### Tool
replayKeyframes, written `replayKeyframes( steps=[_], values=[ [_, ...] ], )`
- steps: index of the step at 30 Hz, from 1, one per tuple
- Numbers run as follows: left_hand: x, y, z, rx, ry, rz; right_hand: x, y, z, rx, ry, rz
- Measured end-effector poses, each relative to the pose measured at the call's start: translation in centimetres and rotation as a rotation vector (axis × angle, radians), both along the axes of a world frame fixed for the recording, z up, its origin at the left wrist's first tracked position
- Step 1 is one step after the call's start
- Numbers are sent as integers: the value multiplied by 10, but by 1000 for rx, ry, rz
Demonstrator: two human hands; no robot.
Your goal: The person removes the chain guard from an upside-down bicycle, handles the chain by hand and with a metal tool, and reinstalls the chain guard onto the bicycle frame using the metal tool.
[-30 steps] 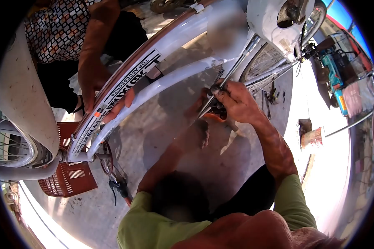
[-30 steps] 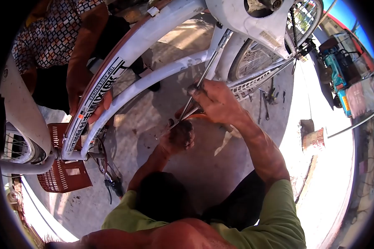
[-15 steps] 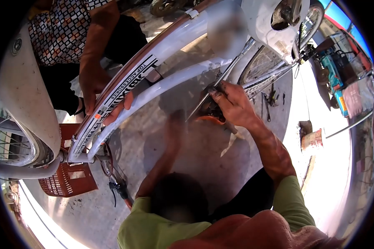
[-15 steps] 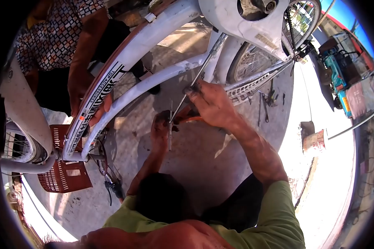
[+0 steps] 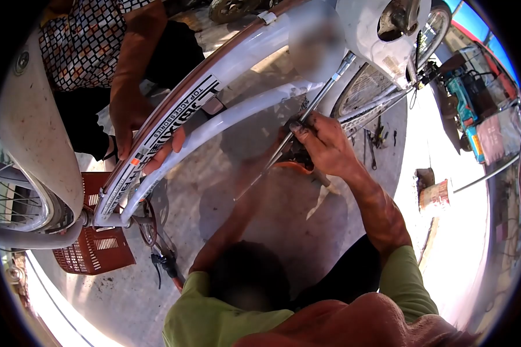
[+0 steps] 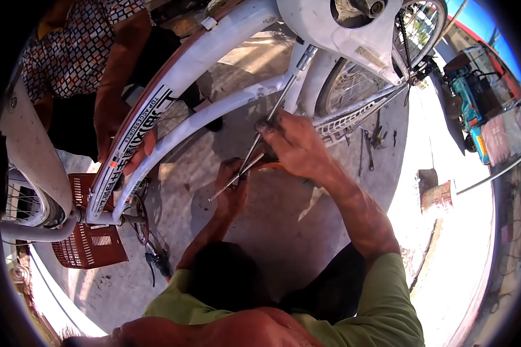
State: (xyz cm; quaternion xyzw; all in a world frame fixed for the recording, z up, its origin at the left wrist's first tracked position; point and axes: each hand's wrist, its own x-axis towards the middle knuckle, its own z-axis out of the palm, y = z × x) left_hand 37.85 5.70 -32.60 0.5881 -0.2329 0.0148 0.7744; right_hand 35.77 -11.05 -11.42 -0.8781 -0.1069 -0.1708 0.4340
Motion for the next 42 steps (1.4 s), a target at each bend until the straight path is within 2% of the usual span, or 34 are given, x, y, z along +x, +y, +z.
replayKeyframes(
  steps=[2,3,5,7,9,11,16,18,22,24,26,30,32,33,35,36,38,39,40,42],
  values=[
    [5,8,4,-172,298,-243,0,-1,0,-11,-8,-12],
    [8,19,11,-344,628,-517,0,-2,0,-17,-10,-19],
    [7,28,25,-530,998,-912,0,-2,-4,20,-7,-15],
    [3,26,36,-554,1069,-1171,0,-4,-4,41,8,-9],
    [0,22,32,-620,927,-1051,-1,-4,-1,53,37,3],
    [0,14,28,-511,698,-829,-1,-4,1,77,24,-6],
    [4,6,22,182,-84,32,0,-2,1,92,39,-16],
    [3,11,18,54,170,-128,3,-5,0,27,-28,3],
    [5,23,8,-219,670,-435,0,-2,3,190,86,-20],
    [15,22,-11,-305,623,-892,0,-5,1,193,71,-10],
    [19,18,-12,-383,611,-1078,-1,-7,2,171,86,-2],
    [4,5,59,-518,686,-912,-3,-10,6,110,110,-2],
    [2,-1,72,-338,569,-674,-1,-11,0,91,23,-28],
    [3,-3,75,-126,429,-478,1,-10,-4,84,-20,-39],
    [6,-4,57,-40,281,-233,1,-6,-6,235,117,-43],
    [10,-4,21,-161,276,-187,1,-4,-6,310,183,-46],
    [16,2,1,-129,211,-114,1,0,-8,366,236,15],
    [19,6,-6,21,150,-86,2,1,-8,393,262,48],
    [22,10,-7,171,90,-57,2,1,-8,287,218,30],
    [31,13,-10,-21,137,-310,2,-1,-5,73,133,-5]
  ],
)
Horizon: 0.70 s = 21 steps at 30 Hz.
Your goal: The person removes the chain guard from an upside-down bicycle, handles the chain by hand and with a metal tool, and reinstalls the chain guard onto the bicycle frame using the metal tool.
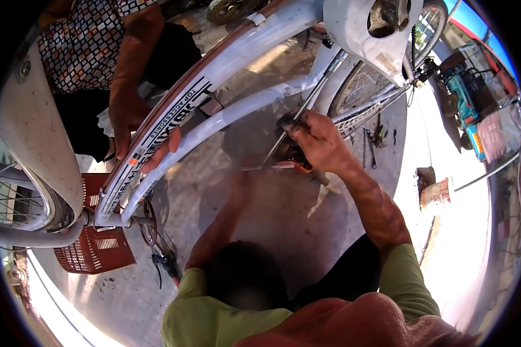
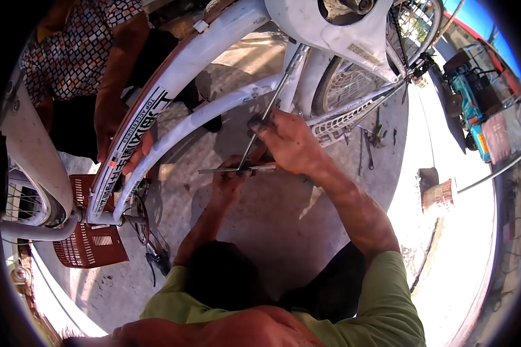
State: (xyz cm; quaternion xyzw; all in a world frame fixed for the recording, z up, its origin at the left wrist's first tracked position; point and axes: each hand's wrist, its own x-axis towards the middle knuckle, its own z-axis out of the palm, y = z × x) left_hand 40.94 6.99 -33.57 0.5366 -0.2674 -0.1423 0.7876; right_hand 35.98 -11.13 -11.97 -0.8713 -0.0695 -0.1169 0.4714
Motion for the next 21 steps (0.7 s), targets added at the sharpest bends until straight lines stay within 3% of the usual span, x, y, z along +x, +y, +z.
replayKeyframes(
  steps=[1,7,9,11,13,18,20,21],
  values=[
    [3,0,3,-101,39,-118,0,-1,0,25,28,5],
    [2,-9,59,8,-114,-224,-4,-8,8,56,148,-11],
    [-8,-11,94,301,-194,-65,-5,-4,8,125,134,-20],
    [-9,-19,89,368,-420,170,0,-3,-4,125,26,-16],
    [0,-31,59,200,-791,473,-1,-2,-6,89,-26,-18],
    [-5,-23,42,360,-601,363,-2,-5,0,-40,-51,-13],
    [-7,-19,55,371,-181,166,-2,-4,1,-19,-20,-16],
    [-8,-15,66,318,160,16,-2,-5,2,-10,-4,-19]
  ],
)
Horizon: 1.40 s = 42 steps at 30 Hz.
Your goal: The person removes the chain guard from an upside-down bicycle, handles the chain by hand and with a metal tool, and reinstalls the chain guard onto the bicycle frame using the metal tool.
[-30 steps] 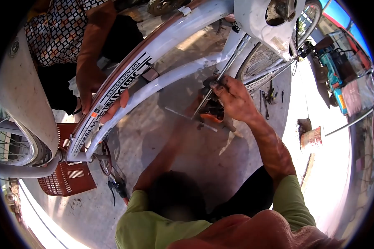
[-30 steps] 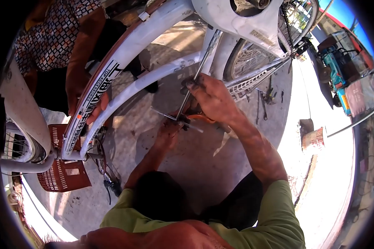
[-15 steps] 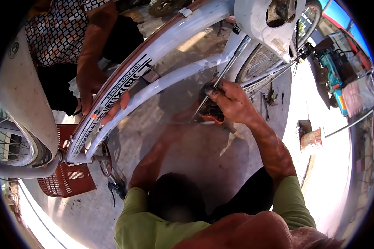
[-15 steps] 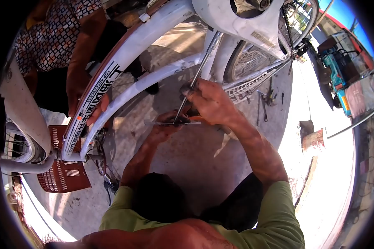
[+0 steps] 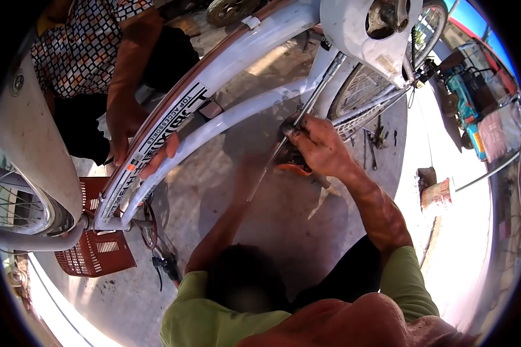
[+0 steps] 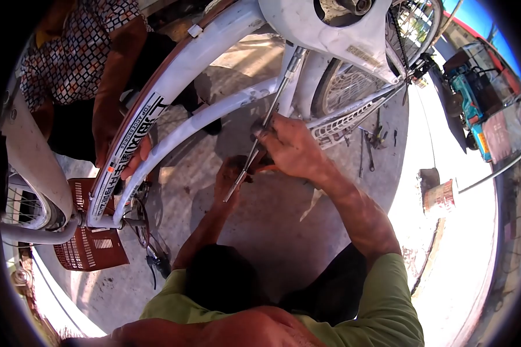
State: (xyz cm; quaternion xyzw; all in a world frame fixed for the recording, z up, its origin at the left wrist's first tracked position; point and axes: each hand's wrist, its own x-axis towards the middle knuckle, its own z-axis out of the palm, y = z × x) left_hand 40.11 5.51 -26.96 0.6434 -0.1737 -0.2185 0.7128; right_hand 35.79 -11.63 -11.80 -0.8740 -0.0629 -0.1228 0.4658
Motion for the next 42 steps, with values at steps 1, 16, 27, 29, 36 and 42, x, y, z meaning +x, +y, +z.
replayKeyframes(
  steps=[1,16,27,29,36,42],
  values=[
    [1,3,-5,-182,246,-168,0,-1,0,-9,-12,1],
    [-9,-17,-26,-623,345,-363,1,-9,-3,0,-24,36],
    [23,-13,-6,-663,453,-703,-2,-14,8,54,93,118],
    [24,-18,-5,-598,475,-656,-3,-15,10,21,81,106],
    [5,-30,12,-492,195,-300,-5,-13,-1,-24,-3,21],
    [-5,-11,41,-77,-37,-137,-3,1,1,114,61,-31]
  ],
)
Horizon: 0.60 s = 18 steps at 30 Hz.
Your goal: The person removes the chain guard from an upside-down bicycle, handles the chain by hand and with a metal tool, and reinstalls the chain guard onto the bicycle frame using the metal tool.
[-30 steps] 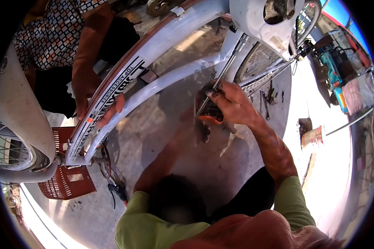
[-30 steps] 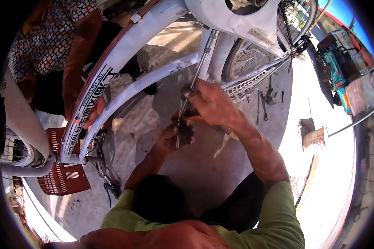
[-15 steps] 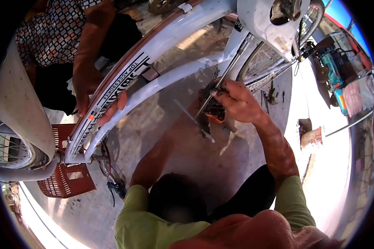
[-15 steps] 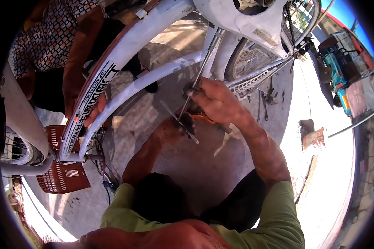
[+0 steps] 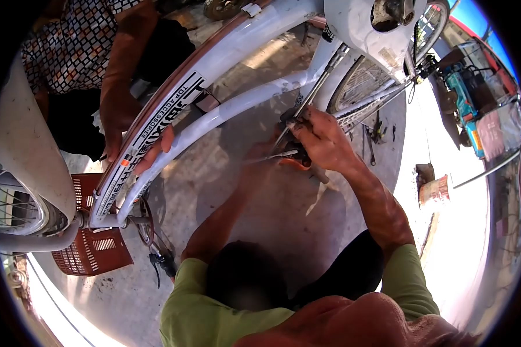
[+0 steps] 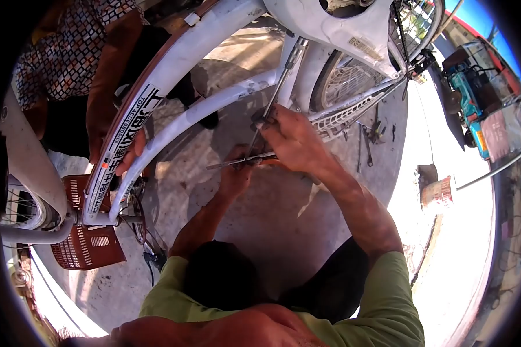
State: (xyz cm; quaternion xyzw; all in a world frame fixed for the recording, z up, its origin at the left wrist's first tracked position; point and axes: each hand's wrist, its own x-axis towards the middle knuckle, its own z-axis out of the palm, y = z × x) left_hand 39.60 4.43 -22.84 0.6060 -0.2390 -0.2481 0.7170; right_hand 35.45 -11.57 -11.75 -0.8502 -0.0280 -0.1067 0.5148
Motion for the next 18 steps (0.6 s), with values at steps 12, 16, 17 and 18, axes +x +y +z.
replayKeyframes(
  steps=[12,16,17,18],
  values=[
    [2,-9,-24,-154,-422,161,0,-6,-8,-49,-24,14],
    [18,-9,-58,-3,-803,334,-1,3,1,-43,33,-2],
    [20,-9,-63,26,-860,366,-1,2,4,-98,16,-1],
    [18,-8,-68,50,-889,399,-1,1,5,-151,0,-1]
  ],
)
